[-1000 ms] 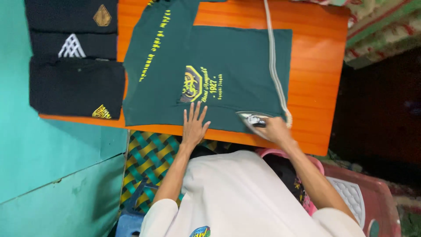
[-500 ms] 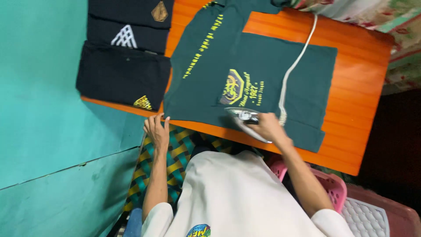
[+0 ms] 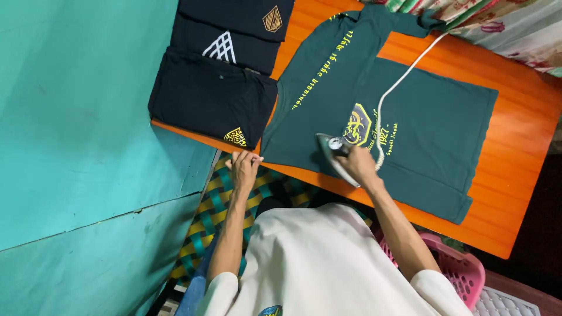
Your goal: Ironing a green t-shirt on a wooden table.
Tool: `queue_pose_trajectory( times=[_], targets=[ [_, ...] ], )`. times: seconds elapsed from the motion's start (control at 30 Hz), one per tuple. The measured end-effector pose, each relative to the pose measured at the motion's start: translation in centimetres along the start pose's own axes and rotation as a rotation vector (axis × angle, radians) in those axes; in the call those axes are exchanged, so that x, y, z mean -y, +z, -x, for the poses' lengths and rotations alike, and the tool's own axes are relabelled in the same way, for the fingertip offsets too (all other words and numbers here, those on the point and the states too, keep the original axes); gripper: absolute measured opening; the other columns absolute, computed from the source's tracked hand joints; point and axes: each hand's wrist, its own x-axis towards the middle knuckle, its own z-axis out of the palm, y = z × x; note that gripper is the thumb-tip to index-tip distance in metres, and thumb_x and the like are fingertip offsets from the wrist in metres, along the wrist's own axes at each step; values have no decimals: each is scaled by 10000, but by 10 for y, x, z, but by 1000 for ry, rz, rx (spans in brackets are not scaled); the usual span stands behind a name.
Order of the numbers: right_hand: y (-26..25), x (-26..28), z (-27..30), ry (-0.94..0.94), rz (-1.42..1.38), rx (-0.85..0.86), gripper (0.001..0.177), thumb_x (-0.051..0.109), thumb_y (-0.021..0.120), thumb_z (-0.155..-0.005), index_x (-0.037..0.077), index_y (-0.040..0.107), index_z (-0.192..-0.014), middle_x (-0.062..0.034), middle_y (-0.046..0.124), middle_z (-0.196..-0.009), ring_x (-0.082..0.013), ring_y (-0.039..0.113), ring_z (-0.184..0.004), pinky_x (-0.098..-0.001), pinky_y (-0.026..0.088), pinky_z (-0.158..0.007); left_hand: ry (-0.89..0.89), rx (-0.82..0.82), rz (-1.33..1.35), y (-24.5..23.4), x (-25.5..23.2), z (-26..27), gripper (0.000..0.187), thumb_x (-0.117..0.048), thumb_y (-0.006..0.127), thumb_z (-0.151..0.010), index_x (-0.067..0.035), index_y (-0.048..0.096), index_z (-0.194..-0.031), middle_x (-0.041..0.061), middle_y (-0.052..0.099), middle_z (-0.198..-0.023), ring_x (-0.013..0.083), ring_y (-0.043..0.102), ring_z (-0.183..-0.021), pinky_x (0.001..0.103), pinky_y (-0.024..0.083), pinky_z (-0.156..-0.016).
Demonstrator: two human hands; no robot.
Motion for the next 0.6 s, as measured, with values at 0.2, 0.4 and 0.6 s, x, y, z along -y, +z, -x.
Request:
queue_pose_trajectory(
  times=[0.2, 0.4, 0.6],
  targets=[
    [-6, 28, -6, 97, -44, 55, 452, 411, 766, -844, -5, 750, -1021, -255, 751, -889, -398, 752, -843, -488, 580, -797, 4, 91, 11, -20, -9, -11, 109, -235, 813, -854, -142, 759, -874, -11, 667, -891, 245, 550, -948, 466, 315, -855],
    [33, 118, -9, -211, 169, 264, 515, 502, 786, -832, 20, 744, -1007, -274, 721, -939, -454, 699, -872, -548, 565, -768, -3, 131, 54, -15, 3, -8, 67, -225, 798, -842, -170, 764, -863, -31, 654, -879, 228, 547, -974, 439, 335, -886],
    [45, 91, -33, -343, 75, 72, 479, 414, 801, -804, 9, 751, -1054, -297, 723, -915, -472, 706, -829, -545, 578, -743, -12, 82, 27, -25, -11, -12, 60, -209, 812, -802, -171, 767, -815, -29, 660, -848, 230, 552, -955, 461, 305, -857]
  ],
)
